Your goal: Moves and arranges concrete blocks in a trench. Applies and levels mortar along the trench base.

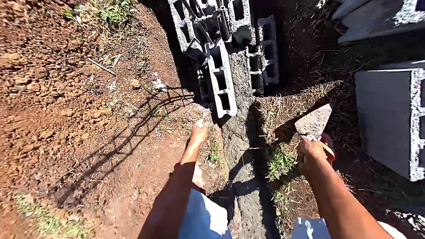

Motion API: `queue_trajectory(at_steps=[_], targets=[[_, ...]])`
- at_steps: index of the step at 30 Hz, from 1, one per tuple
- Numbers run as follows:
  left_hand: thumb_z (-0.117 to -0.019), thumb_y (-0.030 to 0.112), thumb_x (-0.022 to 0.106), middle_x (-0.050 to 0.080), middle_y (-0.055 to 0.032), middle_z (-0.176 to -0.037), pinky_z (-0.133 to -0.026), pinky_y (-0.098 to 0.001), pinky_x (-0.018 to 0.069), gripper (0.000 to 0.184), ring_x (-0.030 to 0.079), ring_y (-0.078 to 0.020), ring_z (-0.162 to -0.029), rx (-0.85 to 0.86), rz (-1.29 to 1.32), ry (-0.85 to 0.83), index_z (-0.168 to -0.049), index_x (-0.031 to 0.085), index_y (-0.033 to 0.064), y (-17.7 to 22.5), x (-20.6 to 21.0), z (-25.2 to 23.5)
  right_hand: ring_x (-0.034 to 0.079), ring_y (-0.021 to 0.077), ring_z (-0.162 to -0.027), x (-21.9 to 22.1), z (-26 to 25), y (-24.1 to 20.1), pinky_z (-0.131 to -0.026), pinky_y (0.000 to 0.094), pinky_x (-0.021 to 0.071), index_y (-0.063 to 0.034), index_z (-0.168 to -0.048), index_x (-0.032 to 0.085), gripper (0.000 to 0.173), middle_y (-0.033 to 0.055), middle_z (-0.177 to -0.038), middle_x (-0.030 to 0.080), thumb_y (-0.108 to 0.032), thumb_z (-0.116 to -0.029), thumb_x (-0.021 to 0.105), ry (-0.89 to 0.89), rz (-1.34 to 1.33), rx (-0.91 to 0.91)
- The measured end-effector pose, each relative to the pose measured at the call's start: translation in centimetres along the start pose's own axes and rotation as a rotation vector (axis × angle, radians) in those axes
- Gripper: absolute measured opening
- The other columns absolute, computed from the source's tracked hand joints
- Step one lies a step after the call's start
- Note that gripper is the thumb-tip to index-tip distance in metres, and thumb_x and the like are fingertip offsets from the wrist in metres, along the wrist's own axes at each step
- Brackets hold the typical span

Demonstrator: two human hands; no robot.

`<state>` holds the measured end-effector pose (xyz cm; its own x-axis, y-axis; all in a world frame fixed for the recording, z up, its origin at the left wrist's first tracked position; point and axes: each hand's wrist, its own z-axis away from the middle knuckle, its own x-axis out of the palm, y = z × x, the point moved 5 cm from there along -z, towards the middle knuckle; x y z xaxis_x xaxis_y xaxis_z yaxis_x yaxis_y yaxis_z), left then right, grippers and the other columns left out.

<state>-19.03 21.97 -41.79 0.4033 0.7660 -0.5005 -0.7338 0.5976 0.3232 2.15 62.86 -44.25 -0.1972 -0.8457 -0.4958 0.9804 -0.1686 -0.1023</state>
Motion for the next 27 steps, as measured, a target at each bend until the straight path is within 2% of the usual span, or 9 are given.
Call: queue_trajectory(at_steps=[2, 4, 9, 13, 17, 20, 22, 24, 27], targets=[[-0.106, 0.026, 0.056, 0.061, -0.0197, -0.137, -0.093, -0.0474, 0.0582, 0.05, 0.068, -0.0294, -0.112, -0.019, -0.039, -0.018, -0.152, 0.047, 0.0091, -1.4, -3.2, 6.0, 0.05, 0.0143, -0.054, 1.2, 4.2, -1.4, -0.053, 0.0348, 0.0486, -0.0019, -0.115, 0.056, 0.032, 0.0048, -0.074, 0.052, -0.033, -0.1085, 0.05, -0.075, -0.182, 0.052], [-0.1069, 0.024, 0.053, 0.062, -0.0187, -0.138, -0.094, -0.045, 0.0587, 0.048, 0.069, -0.0266, -0.112, 0.003, -0.079, 0.015, -0.151, 0.048, 0.0067, -2.4, -7.9, 13.0, 0.046, 0.0114, -0.048, 1.5, 6.7, -2.6, -0.046, 0.0295, 0.0446, -0.0034, -0.105, 0.057, 0.029, 0.0012, -0.066, 0.049, -0.031, -0.1094, 0.049, -0.173, -0.296, 0.129], [-0.1063, 0.017, 0.051, 0.062, -0.0212, -0.134, -0.088, -0.0483, 0.0598, 0.041, 0.07, -0.0296, -0.107, -0.222, 0.008, 0.342, -0.144, 0.053, 0.0016, -9.0, -20.3, 28.7, 0.046, 0.0113, -0.051, 1.1, 8.2, -8.2, -0.049, 0.0289, 0.0432, -0.0018, -0.112, 0.06, 0.038, 0.0017, -0.069, 0.05, -0.037, -0.1105, 0.046, -0.33, -0.179, 0.103], [-0.107, 0.013, 0.049, 0.056, -0.0281, -0.134, -0.088, -0.0502, 0.0579, 0.042, 0.066, -0.0338, -0.108, -0.462, 0.084, 0.37, -0.146, 0.047, -0.004, -18.0, -24.5, 33.5, 0.051, 0.0131, -0.06, -1.4, 5.3, -13.0, -0.058, 0.0324, 0.0477, -0.0055, -0.12, 0.061, 0.04, 0.0044, -0.079, 0.055, -0.041, -0.1104, 0.045, -0.323, 0.121, -0.111], [-0.1081, 0.02, 0.049, 0.06, -0.0268, -0.131, -0.088, -0.0492, 0.058, 0.043, 0.068, -0.0311, -0.104, -0.413, 0.138, 0.267, -0.145, 0.048, -0.003, -22.9, -28.8, 26.6, 0.066, 0.0393, -0.088, -7.6, 4.3, -16.0, -0.081, 0.0594, 0.0543, -0.0047, -0.146, 0.046, 0.045, 0.029, -0.112, 0.064, -0.029, -0.1088, 0.054, -0.112, 0.449, -0.266], [-0.109, 0.025, 0.049, 0.064, -0.0272, -0.127, -0.091, -0.0547, 0.0576, 0.044, 0.069, -0.036, -0.106, -0.254, -0.045, 0.078, -0.144, 0.053, -0.0013, -21.5, -33.1, 16.9, 0.064, 0.0364, -0.083, -13.6, 11.0, -11.8, -0.077, 0.0582, 0.0533, -0.0064, -0.152, 0.038, 0.052, 0.0283, -0.109, 0.063, -0.027, -0.1064, 0.053, 0.129, 0.498, -0.134], [-0.1091, 0.026, 0.048, 0.063, -0.0226, -0.135, -0.099, -0.0566, 0.0541, 0.043, 0.067, -0.0351, -0.116, -0.099, -0.231, -0.064, -0.145, 0.055, 0.0025, -17.3, -36.9, 11.2, 0.059, 0.0325, -0.082, -15.3, 20.1, -7.6, -0.075, 0.0551, 0.0509, -0.0033, -0.15, 0.039, 0.051, 0.0262, -0.108, 0.06, -0.029, -0.108, 0.051, 0.234, 0.496, 0.001], [-0.1085, 0.026, 0.048, 0.061, -0.0181, -0.142, -0.106, -0.0541, 0.0513, 0.044, 0.063, -0.0308, -0.125, 0.046, -0.244, -0.119, -0.145, 0.056, 0.0046, -12.5, -40.9, 8.0, 0.062, 0.0399, -0.092, -15.5, 27.9, -5.2, -0.082, 0.0617, 0.0513, 0.0025, -0.149, 0.041, 0.053, 0.0332, -0.119, 0.059, -0.022, -0.1044, 0.056, 0.309, 0.485, 0.105], [-0.108, 0.031, 0.048, 0.067, -0.0159, -0.131, -0.097, -0.0455, 0.0587, 0.046, 0.07, -0.0243, -0.113, 0.087, -0.066, -0.082, -0.142, 0.055, 0.0022, -7.5, -47.5, 6.7, 0.056, 0.0264, -0.073, -13.6, 34.6, -0.5, -0.068, 0.0504, 0.0509, 0.0003, -0.142, 0.047, 0.046, 0.0216, -0.1, 0.059, -0.024, -0.1046, 0.057, 0.317, 0.459, 0.239]])
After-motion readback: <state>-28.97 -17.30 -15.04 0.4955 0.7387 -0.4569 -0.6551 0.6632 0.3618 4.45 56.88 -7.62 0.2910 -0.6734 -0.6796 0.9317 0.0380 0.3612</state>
